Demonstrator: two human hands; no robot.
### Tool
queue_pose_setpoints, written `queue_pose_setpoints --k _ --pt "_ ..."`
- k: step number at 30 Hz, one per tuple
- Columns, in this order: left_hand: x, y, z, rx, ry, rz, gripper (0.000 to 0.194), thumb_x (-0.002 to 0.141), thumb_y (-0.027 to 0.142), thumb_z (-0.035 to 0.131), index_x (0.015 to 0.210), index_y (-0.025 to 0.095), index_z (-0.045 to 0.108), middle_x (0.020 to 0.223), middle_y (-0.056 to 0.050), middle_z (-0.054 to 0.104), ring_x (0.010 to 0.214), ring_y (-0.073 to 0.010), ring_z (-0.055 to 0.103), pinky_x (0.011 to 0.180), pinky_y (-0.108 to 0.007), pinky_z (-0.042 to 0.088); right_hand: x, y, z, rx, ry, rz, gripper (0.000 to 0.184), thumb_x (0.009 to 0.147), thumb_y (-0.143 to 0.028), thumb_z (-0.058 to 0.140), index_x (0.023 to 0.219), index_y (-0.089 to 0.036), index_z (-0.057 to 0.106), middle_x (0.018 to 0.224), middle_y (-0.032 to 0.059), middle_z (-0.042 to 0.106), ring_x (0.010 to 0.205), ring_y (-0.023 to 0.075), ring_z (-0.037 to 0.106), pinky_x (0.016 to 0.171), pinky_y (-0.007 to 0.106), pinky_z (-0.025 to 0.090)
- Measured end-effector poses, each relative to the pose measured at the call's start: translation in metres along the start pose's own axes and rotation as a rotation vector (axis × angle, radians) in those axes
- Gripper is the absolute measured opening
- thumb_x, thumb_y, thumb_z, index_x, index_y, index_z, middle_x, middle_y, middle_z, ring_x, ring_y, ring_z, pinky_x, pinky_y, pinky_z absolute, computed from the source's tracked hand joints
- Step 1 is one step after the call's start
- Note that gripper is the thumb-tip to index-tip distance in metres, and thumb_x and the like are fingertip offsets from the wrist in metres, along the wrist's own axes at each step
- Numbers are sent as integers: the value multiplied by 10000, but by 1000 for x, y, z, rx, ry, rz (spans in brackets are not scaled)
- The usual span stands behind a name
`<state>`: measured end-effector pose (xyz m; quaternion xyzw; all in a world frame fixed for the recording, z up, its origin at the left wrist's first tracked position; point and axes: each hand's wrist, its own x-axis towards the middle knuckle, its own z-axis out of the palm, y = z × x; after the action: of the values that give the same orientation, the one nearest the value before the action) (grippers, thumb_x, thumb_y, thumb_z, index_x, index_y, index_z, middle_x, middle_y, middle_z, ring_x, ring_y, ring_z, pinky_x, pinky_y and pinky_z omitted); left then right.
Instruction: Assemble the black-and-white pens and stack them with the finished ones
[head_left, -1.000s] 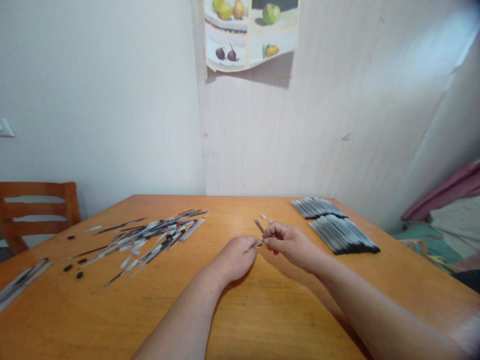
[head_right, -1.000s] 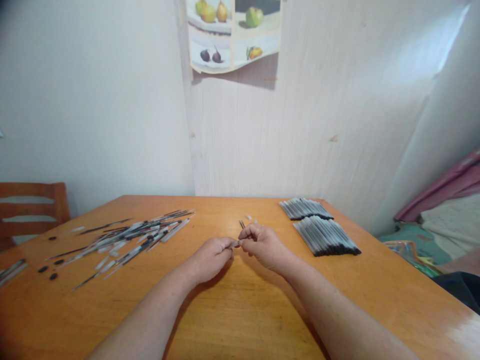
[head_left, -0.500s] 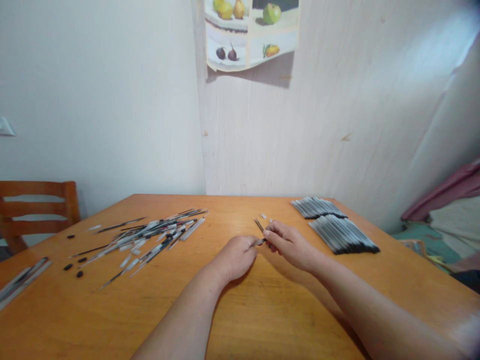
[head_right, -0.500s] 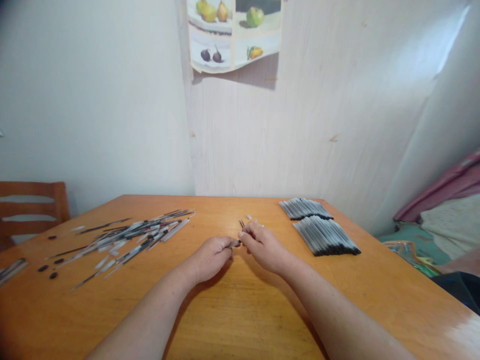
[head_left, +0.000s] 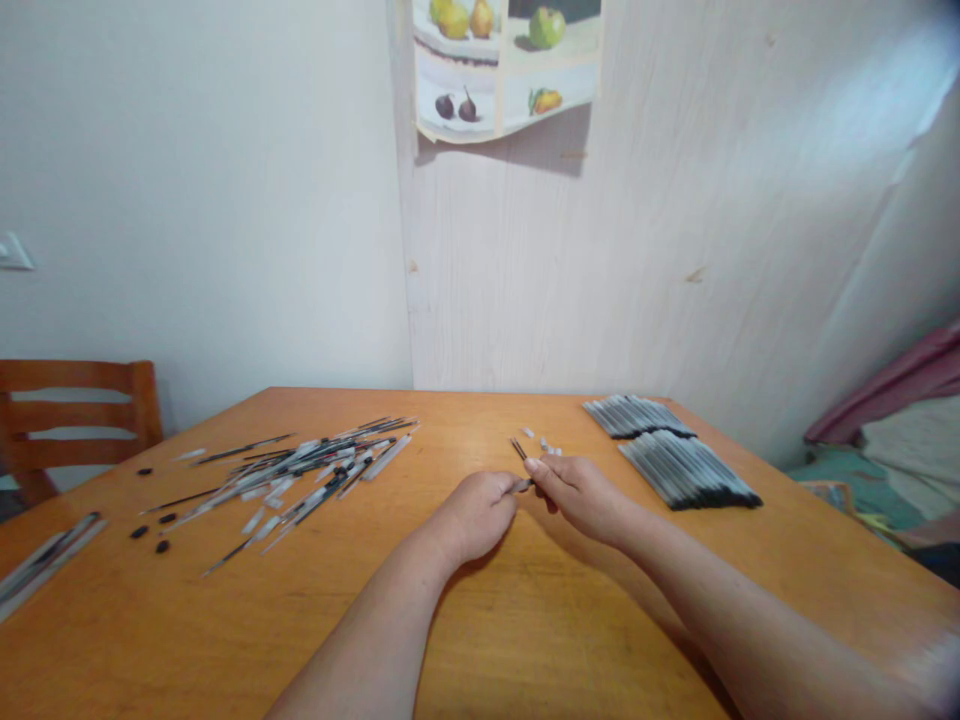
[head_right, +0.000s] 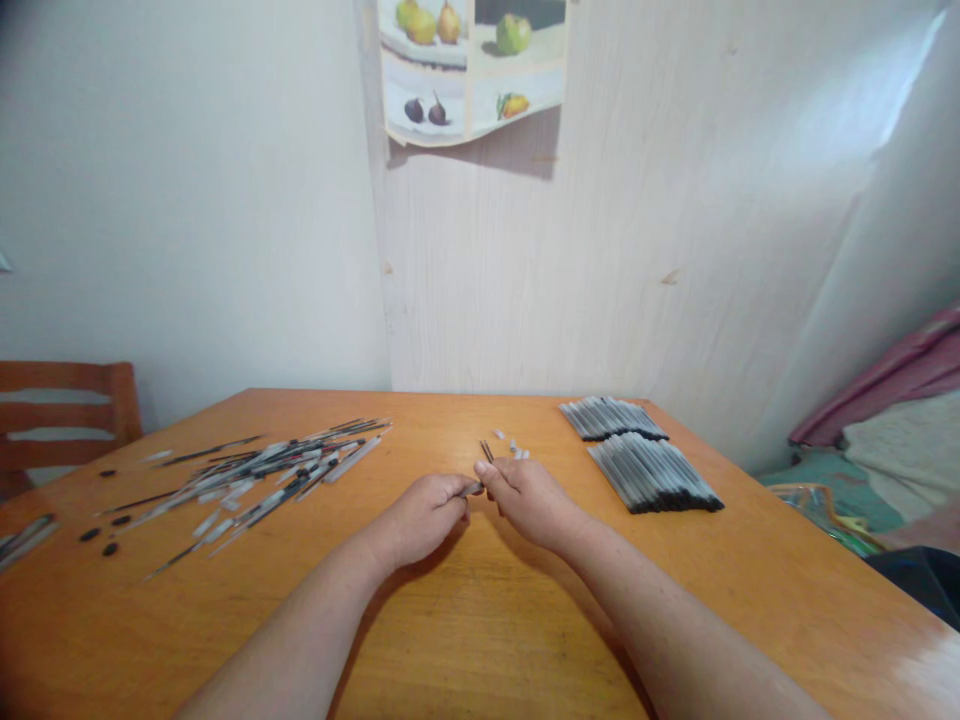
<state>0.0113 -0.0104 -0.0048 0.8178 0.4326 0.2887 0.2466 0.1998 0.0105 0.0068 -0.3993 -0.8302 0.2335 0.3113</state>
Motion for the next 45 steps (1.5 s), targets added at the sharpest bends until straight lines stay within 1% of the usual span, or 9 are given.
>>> queue_pose_setpoints --k 4,8,13,19,26,33,36,40,45 --pt "0 0 0 14 8 -12 290 779 128 388 834 172 669 820 -35 694 777 -178 609 720 -251 434 0 -1 -1 17 36 -4 338 924 -430 462 683 -207 543 650 9 567 612 149 506 588 274 336" --pt "0 0 0 11 0 2 290 788 134 386 838 172 669 818 -33 697 779 -175 610 739 -252 435 0 -3 -3 16 -10 6 452 964 -444 348 617 -203 510 575 11 534 580 150 501 593 285 341" --pt "-1 -2 0 18 24 -9 299 787 133 381 852 172 671 846 -36 699 797 -181 613 747 -260 440 -1 -6 -3 -29 16 -16 290 921 -382 464 699 -205 525 663 5 545 636 151 501 587 276 329" --pt "0 3 -1 -26 16 20 289 824 164 389 921 172 661 937 -48 701 891 -191 612 814 -267 436 1 2 3 22 -18 -35 421 971 -437 343 644 -206 472 607 -8 486 596 138 466 594 279 331" --pt "1 8 -5 -90 -7 -29 413 937 386 321 874 152 655 786 -45 670 778 -176 590 732 -262 432 1 4 -1 45 49 -32 348 963 -437 380 768 -194 535 682 -1 531 658 141 499 619 261 363" --pt "0 3 -1 -43 79 35 325 908 365 407 877 175 669 837 -41 677 773 -175 578 716 -256 412 1 0 3 -60 62 -34 356 955 -423 383 695 -199 480 655 1 506 629 142 467 616 272 359" --pt "1 3 -4 -58 65 23 363 915 391 385 877 175 674 839 -46 681 776 -178 581 720 -261 411 2 3 2 -31 82 -29 345 953 -421 381 704 -203 477 668 -3 501 640 142 471 616 267 360" --pt "-1 2 -5 -87 13 -63 462 926 430 331 742 160 656 716 -46 652 688 -165 563 658 -257 397 2 6 -2 21 96 6 329 942 -415 393 695 -208 459 653 -19 479 632 136 466 611 256 357" --pt "-3 -1 -1 -67 12 -66 381 870 426 444 706 156 656 641 -14 610 598 -135 504 564 -234 332 2 5 -4 90 96 89 350 918 -430 411 653 -207 458 611 -31 442 606 131 435 584 249 334"
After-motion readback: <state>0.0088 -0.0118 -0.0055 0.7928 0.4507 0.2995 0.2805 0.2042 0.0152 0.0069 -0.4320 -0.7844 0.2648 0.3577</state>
